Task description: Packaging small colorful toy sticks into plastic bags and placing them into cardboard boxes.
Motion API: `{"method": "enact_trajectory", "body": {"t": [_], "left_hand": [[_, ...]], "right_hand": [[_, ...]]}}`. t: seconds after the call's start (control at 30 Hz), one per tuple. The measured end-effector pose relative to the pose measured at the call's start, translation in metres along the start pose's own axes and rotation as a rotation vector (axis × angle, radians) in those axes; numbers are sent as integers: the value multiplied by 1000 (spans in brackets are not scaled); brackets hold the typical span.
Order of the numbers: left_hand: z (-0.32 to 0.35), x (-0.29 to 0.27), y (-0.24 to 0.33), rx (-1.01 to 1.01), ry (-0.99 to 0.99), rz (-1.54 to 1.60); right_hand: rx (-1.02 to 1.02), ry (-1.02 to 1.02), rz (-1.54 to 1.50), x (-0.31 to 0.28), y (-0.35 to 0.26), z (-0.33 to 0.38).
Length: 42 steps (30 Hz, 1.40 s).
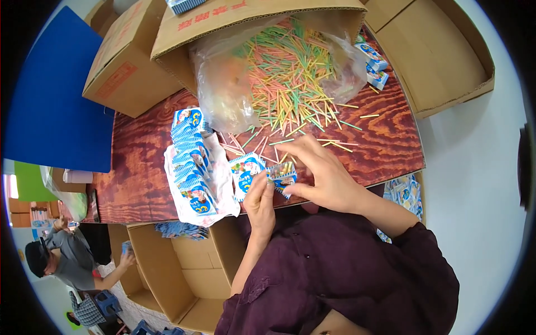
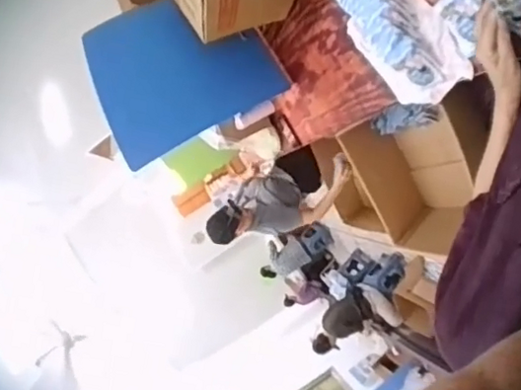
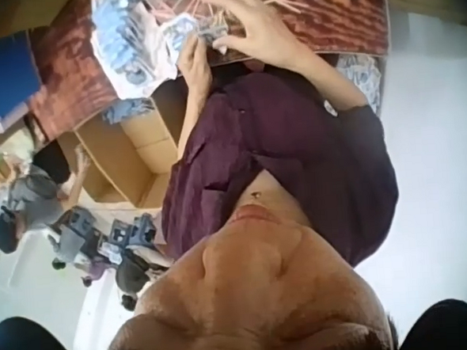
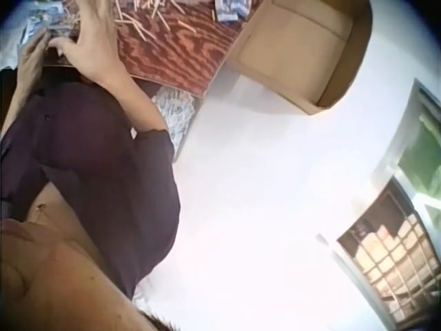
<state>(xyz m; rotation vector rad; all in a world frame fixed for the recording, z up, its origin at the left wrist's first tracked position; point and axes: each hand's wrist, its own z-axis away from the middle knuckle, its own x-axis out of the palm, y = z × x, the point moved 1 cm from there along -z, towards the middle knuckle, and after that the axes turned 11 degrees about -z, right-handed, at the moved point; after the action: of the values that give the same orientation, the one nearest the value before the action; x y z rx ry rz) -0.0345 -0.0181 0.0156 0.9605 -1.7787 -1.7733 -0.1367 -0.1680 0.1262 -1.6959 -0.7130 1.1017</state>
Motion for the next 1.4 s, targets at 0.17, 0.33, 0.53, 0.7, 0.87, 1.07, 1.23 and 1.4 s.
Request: {"method": "enact_trajectory", "body": {"t": [0.17, 0.33, 0.53, 0.7, 0.87, 1.07, 1.23, 1.4], "left_hand": [[0, -7, 10, -34, -65, 142], [-1, -16, 33, 35, -96, 267], [14, -50, 43, -124, 132, 322], [13, -110, 19, -33, 455, 39], [-14, -144, -22, -11, 631, -338], [-18, -139, -40, 105, 763, -675], [-11, -125, -22, 54, 675, -688], [-8, -111, -5, -113, 542, -1093]], "right_hand": [[-179, 22, -42, 15, 0, 6], [-345, -36, 8, 27, 1, 6], [-163, -83, -244, 44, 9, -2], [-123, -253, -152, 47, 25, 4], [-206, -238, -154, 59, 29, 3], [-205, -197, -112, 56, 35, -2], [-282, -124, 97, 82, 29, -58], [-577, 125, 344, 132, 24, -174]]}}
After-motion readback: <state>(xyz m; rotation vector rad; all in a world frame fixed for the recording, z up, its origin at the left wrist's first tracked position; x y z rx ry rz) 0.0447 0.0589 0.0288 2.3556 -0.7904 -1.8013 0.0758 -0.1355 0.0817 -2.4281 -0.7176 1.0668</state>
